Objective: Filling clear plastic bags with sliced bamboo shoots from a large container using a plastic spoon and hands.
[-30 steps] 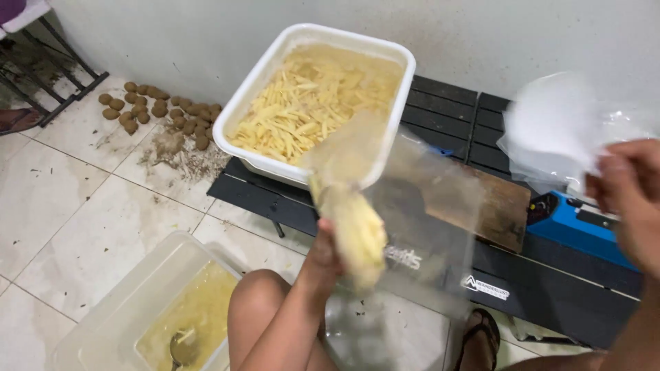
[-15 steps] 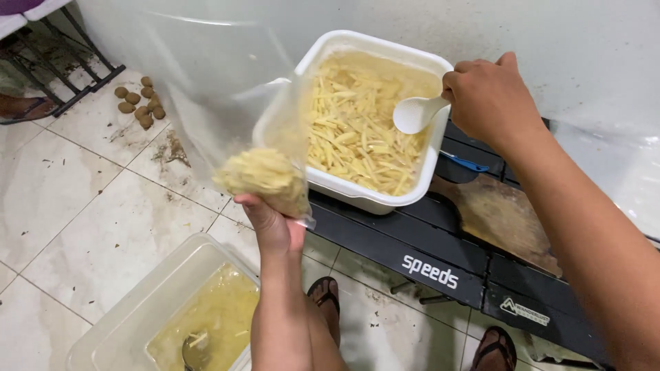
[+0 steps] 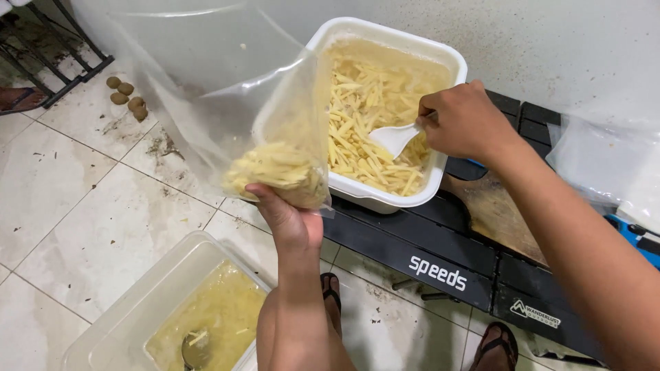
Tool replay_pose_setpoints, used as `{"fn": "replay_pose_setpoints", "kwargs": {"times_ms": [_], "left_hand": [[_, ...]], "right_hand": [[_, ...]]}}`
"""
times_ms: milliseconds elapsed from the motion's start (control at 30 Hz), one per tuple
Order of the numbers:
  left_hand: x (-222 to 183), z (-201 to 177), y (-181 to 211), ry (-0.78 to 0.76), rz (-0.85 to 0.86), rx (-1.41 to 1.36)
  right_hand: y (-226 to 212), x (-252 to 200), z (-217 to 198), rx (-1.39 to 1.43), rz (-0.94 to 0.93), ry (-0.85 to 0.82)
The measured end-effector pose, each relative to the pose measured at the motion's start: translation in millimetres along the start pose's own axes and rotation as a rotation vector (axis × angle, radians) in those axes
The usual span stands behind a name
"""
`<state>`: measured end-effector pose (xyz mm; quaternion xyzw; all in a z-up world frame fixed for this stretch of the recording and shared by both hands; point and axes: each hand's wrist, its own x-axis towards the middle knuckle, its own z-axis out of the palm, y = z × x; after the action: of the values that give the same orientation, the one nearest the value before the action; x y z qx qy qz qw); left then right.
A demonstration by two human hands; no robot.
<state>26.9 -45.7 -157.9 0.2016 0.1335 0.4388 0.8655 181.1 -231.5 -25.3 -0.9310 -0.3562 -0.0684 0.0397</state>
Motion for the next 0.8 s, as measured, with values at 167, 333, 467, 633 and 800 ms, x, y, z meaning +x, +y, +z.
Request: {"fn": "replay_pose_setpoints", "kwargs": {"times_ms": [167, 333, 467, 633, 800], "left_hand": [[0, 0, 3, 0.016, 0.058, 0.089], [6, -4, 8, 0.045, 0.069, 0.078], [3, 9, 21, 0.019, 0.05, 0.08], [1, 6, 18, -0.014, 0.054, 0.057], [-1, -2, 10, 0.0, 0.027, 0.035]], "right_hand": [[19, 3, 21, 0.059, -0.025, 0.026], [13, -8, 5, 0.188, 0.025, 0.016], [10, -11, -4, 0.207, 0.031, -0.003], [5, -6, 10, 0.252, 0.11, -0.05], [2, -4, 18, 0.386, 0.178, -0.048]]}}
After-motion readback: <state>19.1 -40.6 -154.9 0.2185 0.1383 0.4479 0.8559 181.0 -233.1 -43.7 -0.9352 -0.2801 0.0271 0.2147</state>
